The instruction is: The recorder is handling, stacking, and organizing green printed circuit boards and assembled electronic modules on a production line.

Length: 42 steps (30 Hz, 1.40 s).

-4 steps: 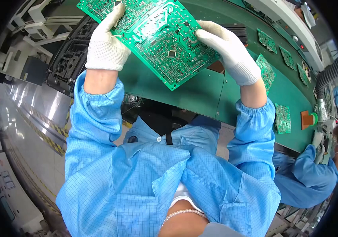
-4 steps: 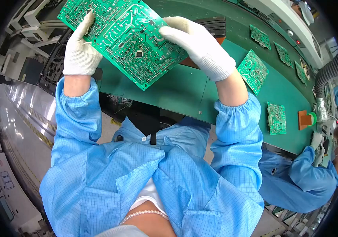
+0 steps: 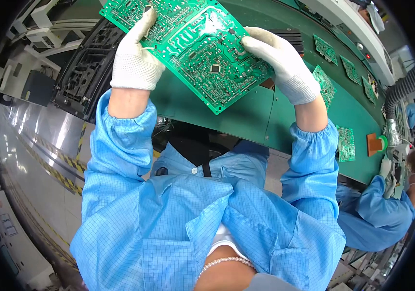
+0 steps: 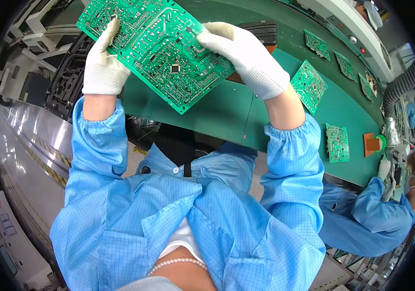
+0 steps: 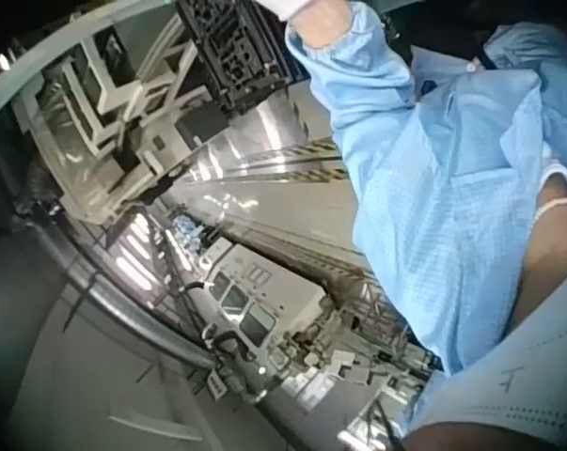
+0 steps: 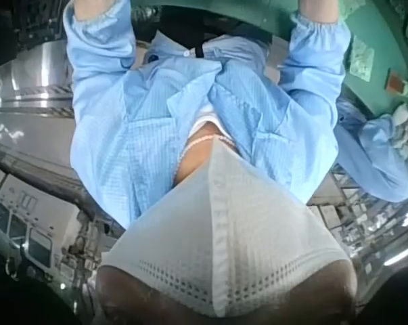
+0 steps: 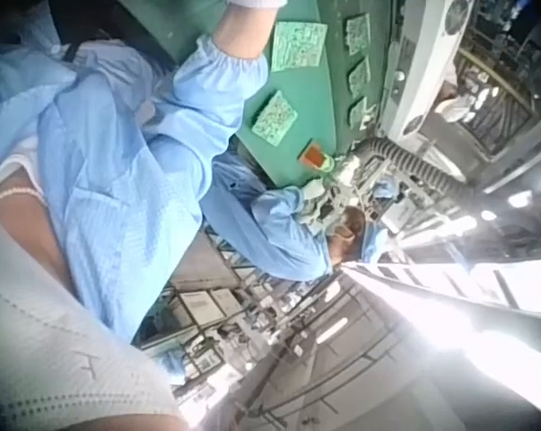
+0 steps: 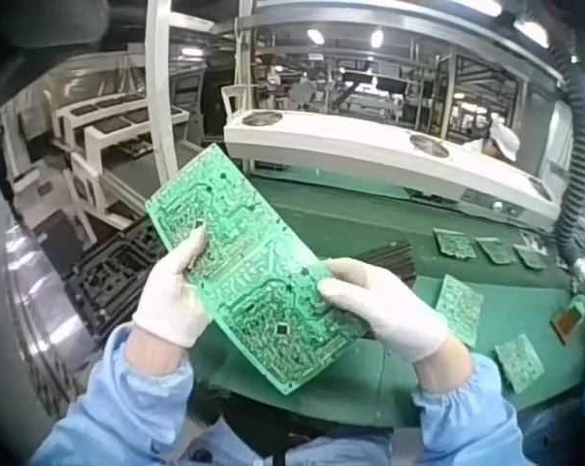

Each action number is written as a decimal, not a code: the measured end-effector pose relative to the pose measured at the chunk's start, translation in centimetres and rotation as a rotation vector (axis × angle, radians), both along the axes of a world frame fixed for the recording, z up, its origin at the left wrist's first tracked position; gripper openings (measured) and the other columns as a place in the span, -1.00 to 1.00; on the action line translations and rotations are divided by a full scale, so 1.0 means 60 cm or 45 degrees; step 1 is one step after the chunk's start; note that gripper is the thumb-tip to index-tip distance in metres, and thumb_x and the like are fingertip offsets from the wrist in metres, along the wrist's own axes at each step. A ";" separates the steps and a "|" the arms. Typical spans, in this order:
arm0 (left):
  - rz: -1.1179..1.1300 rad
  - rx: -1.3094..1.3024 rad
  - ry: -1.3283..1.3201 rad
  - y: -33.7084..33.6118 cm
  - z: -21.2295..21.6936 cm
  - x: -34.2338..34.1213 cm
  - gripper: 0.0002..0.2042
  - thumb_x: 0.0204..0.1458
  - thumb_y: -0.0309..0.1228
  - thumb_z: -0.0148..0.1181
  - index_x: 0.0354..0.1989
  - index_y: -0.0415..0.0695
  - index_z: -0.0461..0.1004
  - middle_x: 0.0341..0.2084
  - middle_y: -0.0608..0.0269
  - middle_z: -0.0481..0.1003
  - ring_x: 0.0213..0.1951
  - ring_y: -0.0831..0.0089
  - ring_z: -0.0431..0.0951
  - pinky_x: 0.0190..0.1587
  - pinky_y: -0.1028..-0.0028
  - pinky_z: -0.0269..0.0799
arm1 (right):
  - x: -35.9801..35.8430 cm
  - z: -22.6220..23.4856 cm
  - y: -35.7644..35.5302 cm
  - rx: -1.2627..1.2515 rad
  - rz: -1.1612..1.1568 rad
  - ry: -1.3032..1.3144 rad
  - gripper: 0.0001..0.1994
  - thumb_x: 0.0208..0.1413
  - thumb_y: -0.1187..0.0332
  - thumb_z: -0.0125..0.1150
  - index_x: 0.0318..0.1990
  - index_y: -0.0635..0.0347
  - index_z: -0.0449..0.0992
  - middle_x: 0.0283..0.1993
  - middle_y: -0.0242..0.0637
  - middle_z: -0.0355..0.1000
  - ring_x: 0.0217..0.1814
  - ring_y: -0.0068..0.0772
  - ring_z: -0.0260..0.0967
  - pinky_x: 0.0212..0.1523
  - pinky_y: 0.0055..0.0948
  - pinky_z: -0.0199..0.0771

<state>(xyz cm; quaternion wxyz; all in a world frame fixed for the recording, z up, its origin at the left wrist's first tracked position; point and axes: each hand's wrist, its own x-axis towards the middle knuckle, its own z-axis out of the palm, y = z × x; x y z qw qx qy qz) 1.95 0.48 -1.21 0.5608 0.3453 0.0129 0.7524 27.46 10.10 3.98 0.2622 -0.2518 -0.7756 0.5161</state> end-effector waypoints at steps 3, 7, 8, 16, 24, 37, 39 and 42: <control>0.845 -0.153 0.762 0.003 -0.026 0.003 -0.66 0.29 -0.46 0.12 0.19 -0.33 0.38 0.10 0.05 0.52 0.15 0.32 0.51 0.25 0.32 0.45 | -0.009 0.014 -0.019 0.082 -0.024 -0.098 -0.32 0.17 -0.01 0.27 0.26 0.39 0.40 0.10 -0.12 0.51 0.11 -0.38 0.44 0.18 -0.42 0.38; 0.781 -0.300 0.757 0.005 -0.028 -0.010 -0.64 0.27 -0.56 0.11 0.23 -0.33 0.36 0.12 0.03 0.50 0.15 0.35 0.51 0.25 0.40 0.43 | -0.025 0.009 -0.026 0.200 -0.039 -0.073 -0.38 0.15 0.06 0.31 0.21 0.40 0.43 0.02 -0.17 0.54 0.01 -0.45 0.47 0.10 -0.45 0.44; 0.799 -0.197 0.819 0.005 -0.030 -0.010 -0.64 0.27 -0.57 0.10 0.23 -0.32 0.36 0.12 0.03 0.50 0.15 0.36 0.50 0.25 0.42 0.43 | -0.021 0.024 -0.025 0.274 -0.035 -0.138 -0.40 0.16 0.09 0.31 0.20 0.41 0.44 0.00 -0.19 0.55 0.00 -0.47 0.47 0.10 -0.46 0.44; 0.181 -0.455 0.488 -0.020 -0.080 0.027 -0.49 0.37 -0.08 -0.04 0.24 -0.28 0.33 0.07 -0.07 0.50 0.10 0.12 0.53 0.15 0.12 0.45 | 0.003 0.137 0.015 0.418 -0.021 -0.326 -0.46 0.22 0.21 0.30 0.26 0.37 0.39 0.11 -0.27 0.49 0.11 -0.53 0.41 0.18 -0.49 0.39; 0.444 -0.465 1.210 -0.069 -0.149 0.046 -0.70 0.21 -0.48 0.20 0.08 -0.34 0.49 -0.10 0.06 0.60 -0.07 0.37 0.62 0.02 0.46 0.50 | -0.023 0.254 0.050 1.100 -0.082 -0.902 -0.45 0.18 0.13 0.30 0.20 0.35 0.45 0.13 -0.05 0.51 0.14 -0.19 0.46 0.17 -0.31 0.45; 0.686 -0.407 1.441 -0.077 -0.147 0.054 -0.75 0.15 -0.48 0.24 -0.01 -0.27 0.55 -0.15 0.06 0.60 -0.11 0.32 0.64 -0.02 0.44 0.51 | -0.109 0.209 0.188 1.129 0.476 -1.020 -0.56 0.07 0.29 0.36 0.12 0.21 0.54 -0.06 -0.09 0.60 -0.04 -0.21 0.54 0.02 -0.32 0.50; 0.708 -0.388 1.466 -0.074 -0.148 0.054 -0.75 0.15 -0.48 0.24 -0.01 -0.27 0.55 -0.15 0.06 0.60 -0.11 0.32 0.64 -0.02 0.44 0.51 | -0.109 0.212 0.185 1.075 0.480 -1.013 -0.56 0.08 0.30 0.36 0.13 0.22 0.54 -0.06 -0.09 0.60 -0.04 -0.23 0.54 0.02 -0.32 0.50; 0.655 -0.382 1.426 -0.067 -0.145 0.063 -0.75 0.15 -0.49 0.24 -0.01 -0.27 0.55 -0.15 0.06 0.60 -0.10 0.30 0.64 -0.02 0.44 0.52 | -0.089 0.224 0.171 1.015 0.396 -1.111 -0.56 0.09 0.30 0.36 0.13 0.22 0.54 -0.05 -0.10 0.60 -0.04 -0.26 0.53 0.03 -0.32 0.50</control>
